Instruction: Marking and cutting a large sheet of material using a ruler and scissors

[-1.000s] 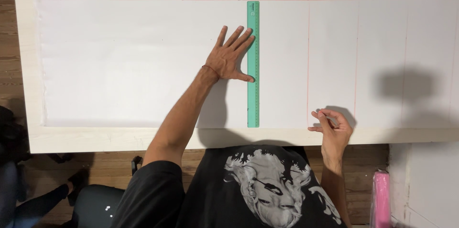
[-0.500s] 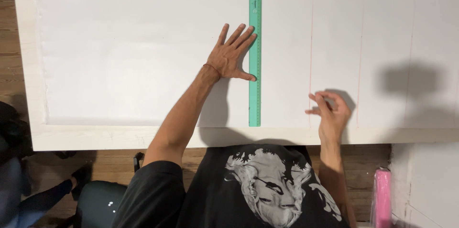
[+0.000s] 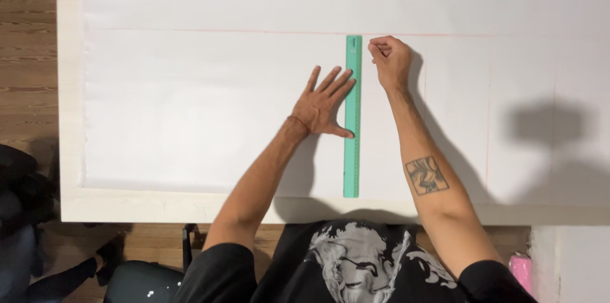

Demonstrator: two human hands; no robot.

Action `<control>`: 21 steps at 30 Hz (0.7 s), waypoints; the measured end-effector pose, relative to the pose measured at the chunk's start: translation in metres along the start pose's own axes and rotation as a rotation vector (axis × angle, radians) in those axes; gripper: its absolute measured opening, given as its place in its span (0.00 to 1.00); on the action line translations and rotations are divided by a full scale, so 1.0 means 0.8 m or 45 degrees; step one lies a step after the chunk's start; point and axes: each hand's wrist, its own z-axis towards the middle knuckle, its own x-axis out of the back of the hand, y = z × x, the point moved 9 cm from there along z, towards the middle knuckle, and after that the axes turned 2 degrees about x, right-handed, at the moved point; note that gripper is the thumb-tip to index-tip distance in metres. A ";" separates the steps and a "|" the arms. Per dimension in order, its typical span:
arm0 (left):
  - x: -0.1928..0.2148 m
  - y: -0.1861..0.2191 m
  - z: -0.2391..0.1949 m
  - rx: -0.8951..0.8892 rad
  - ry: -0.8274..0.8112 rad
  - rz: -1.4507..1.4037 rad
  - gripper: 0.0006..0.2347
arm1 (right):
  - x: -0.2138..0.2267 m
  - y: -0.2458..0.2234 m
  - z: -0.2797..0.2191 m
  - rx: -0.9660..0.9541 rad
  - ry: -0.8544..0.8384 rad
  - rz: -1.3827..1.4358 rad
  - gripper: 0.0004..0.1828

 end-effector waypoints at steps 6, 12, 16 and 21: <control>0.005 0.001 0.002 0.005 -0.033 -0.004 0.67 | -0.021 -0.027 0.037 0.095 -0.011 -0.435 0.06; 0.000 0.002 0.005 0.009 -0.078 -0.044 0.66 | -0.027 -0.034 0.035 0.105 -0.009 -0.516 0.06; 0.001 0.002 0.006 0.005 -0.103 -0.030 0.66 | -0.033 -0.035 0.037 0.115 -0.005 -0.531 0.06; 0.000 0.003 0.004 0.012 -0.054 -0.040 0.66 | -0.035 -0.033 0.026 0.149 0.031 -0.616 0.04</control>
